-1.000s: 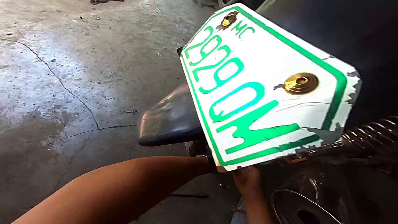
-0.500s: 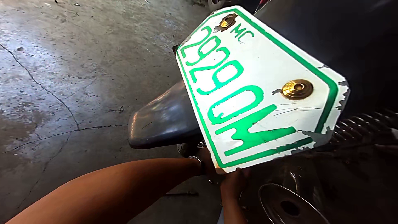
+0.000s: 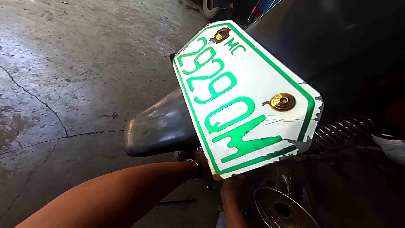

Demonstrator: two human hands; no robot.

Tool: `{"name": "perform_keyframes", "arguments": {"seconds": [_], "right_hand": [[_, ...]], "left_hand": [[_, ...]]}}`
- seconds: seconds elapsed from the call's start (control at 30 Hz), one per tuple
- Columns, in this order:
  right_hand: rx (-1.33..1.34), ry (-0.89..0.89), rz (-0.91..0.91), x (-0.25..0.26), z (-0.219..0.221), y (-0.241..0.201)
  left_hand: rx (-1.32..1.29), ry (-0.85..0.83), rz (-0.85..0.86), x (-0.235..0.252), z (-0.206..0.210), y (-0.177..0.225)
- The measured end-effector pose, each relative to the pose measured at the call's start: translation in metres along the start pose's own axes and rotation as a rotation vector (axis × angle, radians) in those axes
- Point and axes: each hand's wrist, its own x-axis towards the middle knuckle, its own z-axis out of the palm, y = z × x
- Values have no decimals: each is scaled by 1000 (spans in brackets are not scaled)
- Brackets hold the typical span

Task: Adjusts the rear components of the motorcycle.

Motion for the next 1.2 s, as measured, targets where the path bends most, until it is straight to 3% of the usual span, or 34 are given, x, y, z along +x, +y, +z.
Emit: {"name": "perform_keyframes", "arguments": {"seconds": [0.5, 0.57, 0.7, 0.83, 1.07, 1.2], "right_hand": [[168, 142, 236, -14, 20, -40], [164, 127, 217, -14, 20, -37], [118, 106, 150, -11, 14, -18], [118, 21, 100, -3, 1, -1], [198, -186, 205, 12, -30, 1], [230, -75, 312, 20, -39, 10]], "left_hand": [[-9, -26, 51, 3, 0, -6], [-55, -71, 41, -7, -13, 4], [-24, 13, 72, 6, 5, -13], [-65, 9, 60, 1, -2, -5], [-197, 66, 135, 4, -4, 0], [-162, 45, 137, 2, -9, 2]]}}
